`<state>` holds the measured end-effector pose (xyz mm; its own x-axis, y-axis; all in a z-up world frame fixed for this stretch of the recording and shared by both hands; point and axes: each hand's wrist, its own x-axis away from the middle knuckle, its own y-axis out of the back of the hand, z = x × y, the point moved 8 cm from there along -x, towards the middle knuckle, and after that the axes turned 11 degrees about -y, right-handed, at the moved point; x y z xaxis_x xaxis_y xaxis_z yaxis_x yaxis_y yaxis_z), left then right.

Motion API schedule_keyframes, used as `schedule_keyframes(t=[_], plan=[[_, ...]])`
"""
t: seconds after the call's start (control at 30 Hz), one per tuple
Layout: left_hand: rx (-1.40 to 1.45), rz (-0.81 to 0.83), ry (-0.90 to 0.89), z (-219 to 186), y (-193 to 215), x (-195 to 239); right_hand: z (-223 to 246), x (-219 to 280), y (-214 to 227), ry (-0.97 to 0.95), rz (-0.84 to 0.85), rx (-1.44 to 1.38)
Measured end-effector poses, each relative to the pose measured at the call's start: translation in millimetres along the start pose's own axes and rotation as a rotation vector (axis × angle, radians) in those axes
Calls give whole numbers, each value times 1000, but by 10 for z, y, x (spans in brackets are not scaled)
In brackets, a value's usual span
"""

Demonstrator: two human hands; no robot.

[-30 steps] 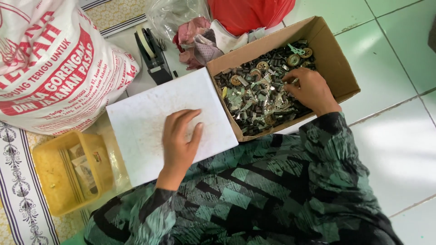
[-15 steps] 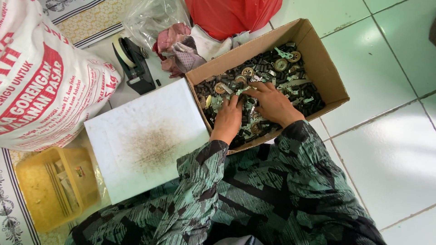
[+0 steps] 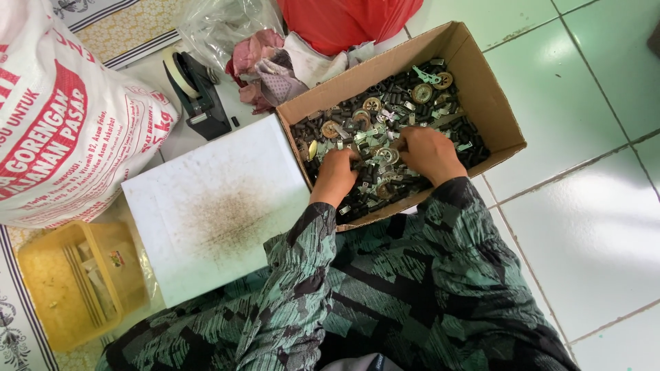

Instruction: The person sorts small metal parts from a cardboard box, places them on a white board, and packs them into clear plastic bags. They repeat this process for different types of parts, including dark cylindrical pieces, and place the sealed bags into a yellow container.

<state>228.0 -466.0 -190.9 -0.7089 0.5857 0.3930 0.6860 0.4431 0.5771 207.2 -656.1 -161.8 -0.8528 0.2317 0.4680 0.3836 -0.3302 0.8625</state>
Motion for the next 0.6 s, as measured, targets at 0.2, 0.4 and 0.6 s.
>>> schedule_keyframes(t=[0.2, 0.4, 0.6], plan=[[11, 9, -22, 10, -42, 0, 157, 212, 423, 166, -127, -366], [287, -133, -129, -442, 415, 259, 183, 242, 444, 144, -23, -605], [725, -333, -132, -157, 388, 95, 121, 165, 376, 109, 162, -1012]])
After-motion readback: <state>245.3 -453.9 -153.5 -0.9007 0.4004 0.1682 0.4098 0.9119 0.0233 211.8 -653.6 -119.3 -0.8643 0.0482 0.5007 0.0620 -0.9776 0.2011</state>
